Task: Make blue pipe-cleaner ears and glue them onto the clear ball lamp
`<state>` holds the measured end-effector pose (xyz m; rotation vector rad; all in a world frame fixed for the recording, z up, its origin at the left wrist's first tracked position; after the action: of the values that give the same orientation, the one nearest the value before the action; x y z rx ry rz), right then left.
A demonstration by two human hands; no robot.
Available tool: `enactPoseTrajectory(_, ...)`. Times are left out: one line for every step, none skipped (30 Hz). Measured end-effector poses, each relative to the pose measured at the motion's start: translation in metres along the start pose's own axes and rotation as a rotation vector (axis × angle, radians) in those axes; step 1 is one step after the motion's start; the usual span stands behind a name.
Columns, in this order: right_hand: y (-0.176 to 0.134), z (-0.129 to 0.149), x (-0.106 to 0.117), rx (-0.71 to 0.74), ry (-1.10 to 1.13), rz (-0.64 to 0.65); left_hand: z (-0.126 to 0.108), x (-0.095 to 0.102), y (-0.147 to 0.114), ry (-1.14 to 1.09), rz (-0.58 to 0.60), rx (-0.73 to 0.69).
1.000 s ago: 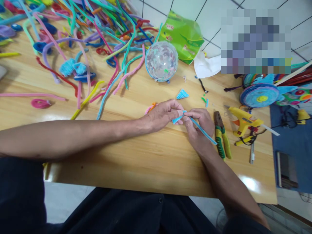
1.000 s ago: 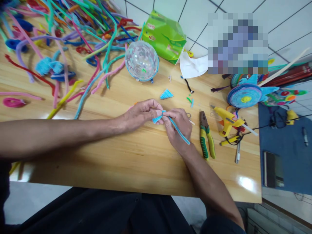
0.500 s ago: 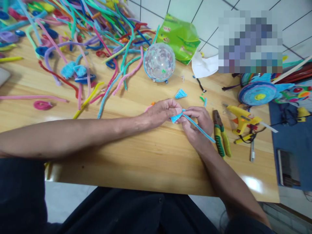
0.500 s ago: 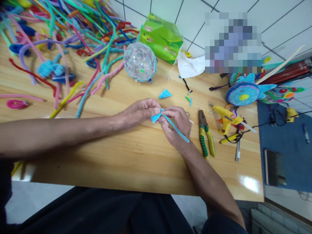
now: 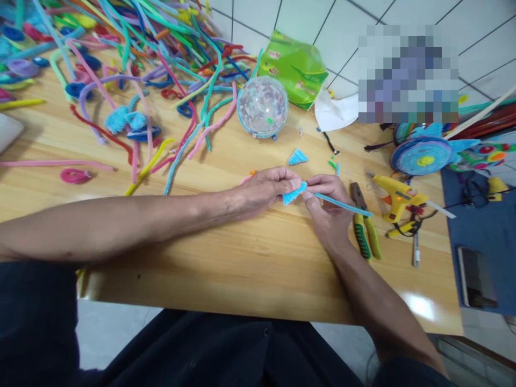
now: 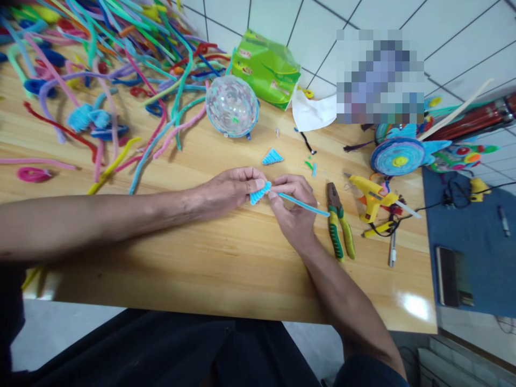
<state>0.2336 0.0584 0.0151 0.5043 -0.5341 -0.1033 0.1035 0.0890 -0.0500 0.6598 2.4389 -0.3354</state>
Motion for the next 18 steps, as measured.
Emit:
enactPoseTrajectory(0.000, -0.008, -0.002, -0.057, 0.074, 0.021, -0.002, -0.003, 0.000, 0.008, 0.024, -0.005)
enactPoseTrajectory(0.001, -0.015, -0.004, -0.112, 0.156, 0.048, -0.004, -0.005, 0.000, 0.024, 0.050, -0.018)
enactPoseTrajectory(0.001, -0.021, -0.008, -0.161, 0.240, 0.082, -0.008, -0.008, 0.001, 0.047, 0.075, -0.039)
enactPoseTrajectory(0.002, -0.026, -0.012, -0.201, 0.320, 0.120, -0.012, -0.010, 0.001, 0.079, 0.100, -0.064)
enactPoseTrajectory(0.002, -0.029, -0.016, -0.237, 0.388, 0.161, -0.016, -0.011, 0.001, 0.121, 0.124, -0.090)
enactPoseTrajectory(0.003, -0.030, -0.021, -0.268, 0.442, 0.206, -0.020, -0.013, 0.001, 0.173, 0.147, -0.118)
enactPoseTrajectory(0.003, -0.030, -0.026, -0.297, 0.484, 0.251, -0.024, -0.014, 0.000, 0.229, 0.165, -0.149)
enactPoseTrajectory(0.002, -0.030, -0.030, -0.330, 0.518, 0.292, -0.028, -0.015, -0.001, 0.285, 0.178, -0.182)
enactPoseTrajectory(0.002, -0.030, -0.033, -0.368, 0.550, 0.324, -0.032, -0.016, -0.002, 0.337, 0.186, -0.218)
enactPoseTrajectory(0.001, -0.031, -0.036, -0.410, 0.582, 0.345, -0.036, -0.016, -0.003, 0.380, 0.189, -0.252)
enactPoseTrajectory(0.001, -0.032, -0.037, -0.453, 0.610, 0.355, -0.039, -0.016, -0.003, 0.415, 0.190, -0.279)
enactPoseTrajectory(0.000, -0.034, -0.038, -0.494, 0.631, 0.359, -0.041, -0.017, -0.004, 0.440, 0.195, -0.298)
enactPoseTrajectory(0.000, -0.036, -0.038, -0.526, 0.638, 0.359, -0.042, -0.017, -0.004, 0.459, 0.204, -0.307)
enactPoseTrajectory(0.000, -0.039, -0.038, -0.544, 0.629, 0.356, -0.042, -0.018, -0.004, 0.476, 0.216, -0.310)
enactPoseTrajectory(0.000, -0.041, -0.036, -0.548, 0.605, 0.348, -0.042, -0.018, -0.003, 0.494, 0.227, -0.310)
enactPoseTrajectory(0.001, -0.044, -0.033, -0.546, 0.571, 0.332, -0.041, -0.018, -0.002, 0.516, 0.235, -0.305)
enactPoseTrajectory(0.003, -0.047, -0.030, -0.537, 0.531, 0.315, -0.039, -0.017, 0.000, 0.542, 0.236, -0.296)
enactPoseTrajectory(0.004, -0.049, -0.027, -0.522, 0.488, 0.302, -0.037, -0.015, 0.001, 0.570, 0.234, -0.279)
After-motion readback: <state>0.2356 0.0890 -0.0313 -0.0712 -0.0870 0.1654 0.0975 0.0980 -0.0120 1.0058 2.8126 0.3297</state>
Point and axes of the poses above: each hand's wrist, its own y-axis towards the middle knuckle, its own x-axis out of the back of the hand, z = x × y, the point moved 10 cm from there along y, towards the middle knuckle, and after that the axes turned 6 degrees about -x, right-handed, at the moved point
